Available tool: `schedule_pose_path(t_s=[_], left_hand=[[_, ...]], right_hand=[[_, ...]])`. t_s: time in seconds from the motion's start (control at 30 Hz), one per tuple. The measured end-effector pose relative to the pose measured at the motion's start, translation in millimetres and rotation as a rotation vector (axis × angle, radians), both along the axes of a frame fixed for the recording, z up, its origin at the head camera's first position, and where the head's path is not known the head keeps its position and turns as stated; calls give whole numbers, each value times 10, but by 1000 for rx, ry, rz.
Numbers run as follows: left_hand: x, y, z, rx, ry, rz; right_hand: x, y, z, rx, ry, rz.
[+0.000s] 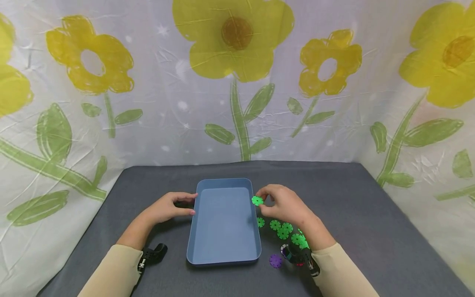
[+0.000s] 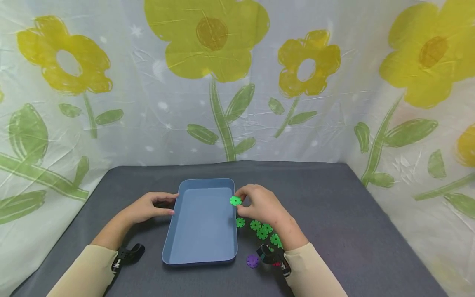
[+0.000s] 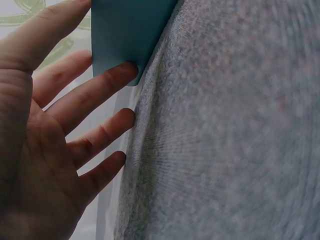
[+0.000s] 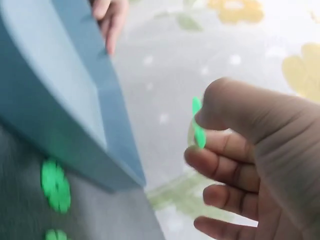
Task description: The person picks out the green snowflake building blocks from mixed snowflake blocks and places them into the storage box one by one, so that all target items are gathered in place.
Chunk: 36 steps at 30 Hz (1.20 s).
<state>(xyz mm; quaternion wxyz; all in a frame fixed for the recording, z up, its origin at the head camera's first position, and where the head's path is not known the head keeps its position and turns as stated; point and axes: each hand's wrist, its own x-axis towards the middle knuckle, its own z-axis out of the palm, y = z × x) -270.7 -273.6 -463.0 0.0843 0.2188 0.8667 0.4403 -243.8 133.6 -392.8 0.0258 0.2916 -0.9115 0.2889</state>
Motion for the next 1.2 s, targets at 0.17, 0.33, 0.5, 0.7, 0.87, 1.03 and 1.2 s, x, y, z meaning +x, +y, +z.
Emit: schedule_pose_path(t_s=[0.17,0.33,0.5,0.7,0.87,1.03,1.2], left_hand=[[9,-1,3,3,10,0],[11,8,4,15,13,-8],[1,23,-4,8,16,-15],[-20,30,-29,17,17,-36],[-15,30,-33,22,11,-42],[8,37,1,37,7,-52],[31,38,29,42,1,-67]], right_hand=[[147,-142,79,-152,-33,95],[267,-328,79,-300,-71,199],[370,-508,41,-375,-127,255],[455,-659,-49,-403,-205,266],[532,-810,-163,-381,-222,260],[611,-980,-316,-350,-217,231],[664,-1104,-478,-273,-194,244]])
